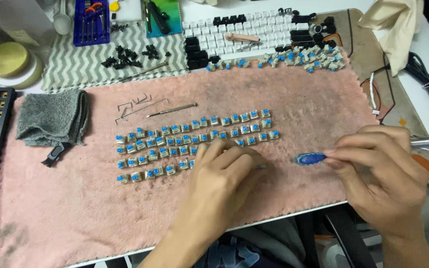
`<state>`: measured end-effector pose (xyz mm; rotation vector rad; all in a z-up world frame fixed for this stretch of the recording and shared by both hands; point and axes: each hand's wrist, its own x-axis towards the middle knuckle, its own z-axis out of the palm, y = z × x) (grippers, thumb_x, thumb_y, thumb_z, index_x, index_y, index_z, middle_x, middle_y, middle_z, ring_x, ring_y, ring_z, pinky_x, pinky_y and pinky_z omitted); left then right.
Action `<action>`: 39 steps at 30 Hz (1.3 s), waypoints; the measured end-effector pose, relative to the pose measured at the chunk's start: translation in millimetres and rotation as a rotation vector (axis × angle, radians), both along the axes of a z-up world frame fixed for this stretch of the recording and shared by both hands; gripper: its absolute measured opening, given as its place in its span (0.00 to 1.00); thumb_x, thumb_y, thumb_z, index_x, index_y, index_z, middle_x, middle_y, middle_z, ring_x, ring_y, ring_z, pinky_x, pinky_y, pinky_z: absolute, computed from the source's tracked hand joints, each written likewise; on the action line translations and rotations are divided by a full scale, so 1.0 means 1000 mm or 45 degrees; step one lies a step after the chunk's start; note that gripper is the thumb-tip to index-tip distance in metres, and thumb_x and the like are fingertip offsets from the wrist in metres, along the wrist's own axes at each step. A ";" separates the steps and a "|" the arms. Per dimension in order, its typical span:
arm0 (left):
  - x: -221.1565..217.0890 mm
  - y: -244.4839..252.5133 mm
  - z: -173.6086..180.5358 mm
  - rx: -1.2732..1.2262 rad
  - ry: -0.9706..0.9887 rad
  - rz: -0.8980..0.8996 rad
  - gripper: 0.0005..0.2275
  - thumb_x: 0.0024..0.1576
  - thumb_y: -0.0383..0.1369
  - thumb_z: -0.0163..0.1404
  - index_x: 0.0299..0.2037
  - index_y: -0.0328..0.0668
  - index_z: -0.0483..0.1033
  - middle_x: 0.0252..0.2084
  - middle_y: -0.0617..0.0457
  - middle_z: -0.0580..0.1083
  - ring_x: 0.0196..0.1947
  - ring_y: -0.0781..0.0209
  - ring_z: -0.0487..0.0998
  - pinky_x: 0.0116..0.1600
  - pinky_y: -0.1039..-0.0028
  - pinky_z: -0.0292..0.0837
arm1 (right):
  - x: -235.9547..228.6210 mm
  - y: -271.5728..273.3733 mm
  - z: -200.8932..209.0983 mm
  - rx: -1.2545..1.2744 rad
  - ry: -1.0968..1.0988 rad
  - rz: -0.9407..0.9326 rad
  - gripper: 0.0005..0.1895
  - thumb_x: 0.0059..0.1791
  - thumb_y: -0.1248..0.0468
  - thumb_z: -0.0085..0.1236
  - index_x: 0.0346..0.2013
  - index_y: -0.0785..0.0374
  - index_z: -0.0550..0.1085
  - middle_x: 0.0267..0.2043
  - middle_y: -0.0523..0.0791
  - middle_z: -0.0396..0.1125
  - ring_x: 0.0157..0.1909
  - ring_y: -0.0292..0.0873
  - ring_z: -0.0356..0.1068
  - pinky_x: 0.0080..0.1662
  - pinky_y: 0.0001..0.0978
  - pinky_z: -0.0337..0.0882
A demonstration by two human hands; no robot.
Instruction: The person cleans individual mechanical keyboard switches using a small brush. They pick up each switch, brush its sides and stem, and place it back on a pink mat in organized rows. The workspace includes a disassembled keyboard case, tools, and a pile of switches.
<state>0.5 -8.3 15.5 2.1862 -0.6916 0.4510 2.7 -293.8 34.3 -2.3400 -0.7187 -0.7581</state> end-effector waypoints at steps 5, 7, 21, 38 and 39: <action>0.009 -0.006 -0.022 0.291 -0.010 0.055 0.02 0.66 0.27 0.55 0.40 0.41 0.77 0.41 0.50 0.78 0.50 0.45 0.70 0.50 0.55 0.62 | 0.009 -0.006 0.006 -0.023 0.017 -0.043 0.04 0.58 0.72 0.72 0.44 0.71 0.83 0.46 0.54 0.79 0.51 0.55 0.75 0.63 0.46 0.71; 0.010 -0.006 -0.026 0.348 -0.003 0.065 0.05 0.65 0.28 0.55 0.36 0.42 0.74 0.38 0.49 0.76 0.49 0.44 0.69 0.50 0.53 0.62 | 0.018 -0.013 0.004 -0.031 0.049 -0.089 0.06 0.58 0.71 0.71 0.45 0.73 0.82 0.47 0.55 0.79 0.50 0.54 0.78 0.65 0.48 0.70; -0.002 0.003 -0.010 0.157 -0.098 0.103 0.05 0.69 0.32 0.58 0.50 0.48 0.85 0.53 0.57 0.83 0.47 0.50 0.75 0.47 0.58 0.62 | 0.186 -0.036 -0.040 -0.269 0.534 -0.317 0.32 0.48 0.73 0.76 0.68 0.56 0.84 0.60 0.49 0.82 0.50 0.51 0.69 0.54 0.48 0.71; -0.009 -0.002 -0.017 -1.239 1.104 -0.054 0.19 0.65 0.37 0.60 0.62 0.36 0.88 0.51 0.45 0.95 0.52 0.59 0.97 0.62 0.71 0.92 | 0.037 0.036 0.016 0.029 0.722 0.076 0.12 0.54 0.54 0.72 0.52 0.49 0.89 0.36 0.37 0.63 0.34 0.34 0.68 0.42 0.28 0.70; -0.007 -0.001 -0.019 -1.295 1.089 -0.230 0.22 0.66 0.39 0.58 0.66 0.32 0.84 0.48 0.43 0.92 0.46 0.57 0.95 0.58 0.69 0.92 | 0.026 0.038 0.013 0.055 0.735 0.213 0.12 0.54 0.59 0.72 0.54 0.48 0.88 0.38 0.37 0.65 0.35 0.34 0.71 0.42 0.26 0.72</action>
